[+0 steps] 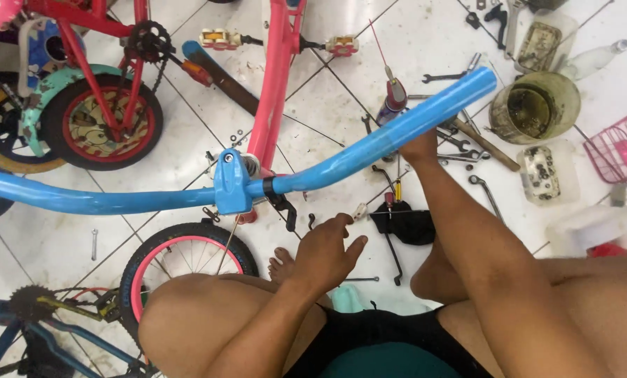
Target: Installing a brake lever onto a bicycle handlebar and securing it with a tool.
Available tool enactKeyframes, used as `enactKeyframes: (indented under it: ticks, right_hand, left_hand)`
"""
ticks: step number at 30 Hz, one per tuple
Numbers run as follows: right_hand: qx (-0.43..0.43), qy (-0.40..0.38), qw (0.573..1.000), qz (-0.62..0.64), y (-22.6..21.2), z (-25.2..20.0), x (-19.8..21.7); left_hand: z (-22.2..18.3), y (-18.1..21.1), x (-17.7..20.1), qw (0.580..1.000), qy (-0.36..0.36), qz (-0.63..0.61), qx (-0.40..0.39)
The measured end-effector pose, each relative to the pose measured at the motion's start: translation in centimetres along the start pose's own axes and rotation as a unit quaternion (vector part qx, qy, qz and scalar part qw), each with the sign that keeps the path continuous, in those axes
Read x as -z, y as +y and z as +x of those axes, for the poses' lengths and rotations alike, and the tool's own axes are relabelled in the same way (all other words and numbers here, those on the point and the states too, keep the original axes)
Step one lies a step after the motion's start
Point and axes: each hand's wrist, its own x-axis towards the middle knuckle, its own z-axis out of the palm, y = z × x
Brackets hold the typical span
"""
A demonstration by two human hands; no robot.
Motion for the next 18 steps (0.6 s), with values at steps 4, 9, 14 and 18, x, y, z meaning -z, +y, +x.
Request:
enactKeyframes:
  ticks: [4, 9, 14, 18]
  right_hand:
    - [0.094, 0.090, 0.988, 0.080, -3.2, 4.6, -0.7]
    - [0.000, 0.058, 0.998, 0.023, -7.1, 2.7, 0.3]
    - [0.029, 0.054, 0.998, 0.012, -9.7, -3.7, 3.6]
    - [0.050, -0.057, 0.996, -0.037, -10.2, -14.0, 7.1]
  left_hand:
    - [-0.4, -0.1, 0.8, 1.000, -0.011, -0.021, 0.009]
    - [-0.1, -0.3, 1.7, 1.000, 0.002, -0.017, -0.001]
    - [0.1, 0.3, 3.5, 0.991, 0.062, -0.115, 0.025]
    - [1.7, -2.0, 0.9, 0.960, 0.105, -0.256, 0.046]
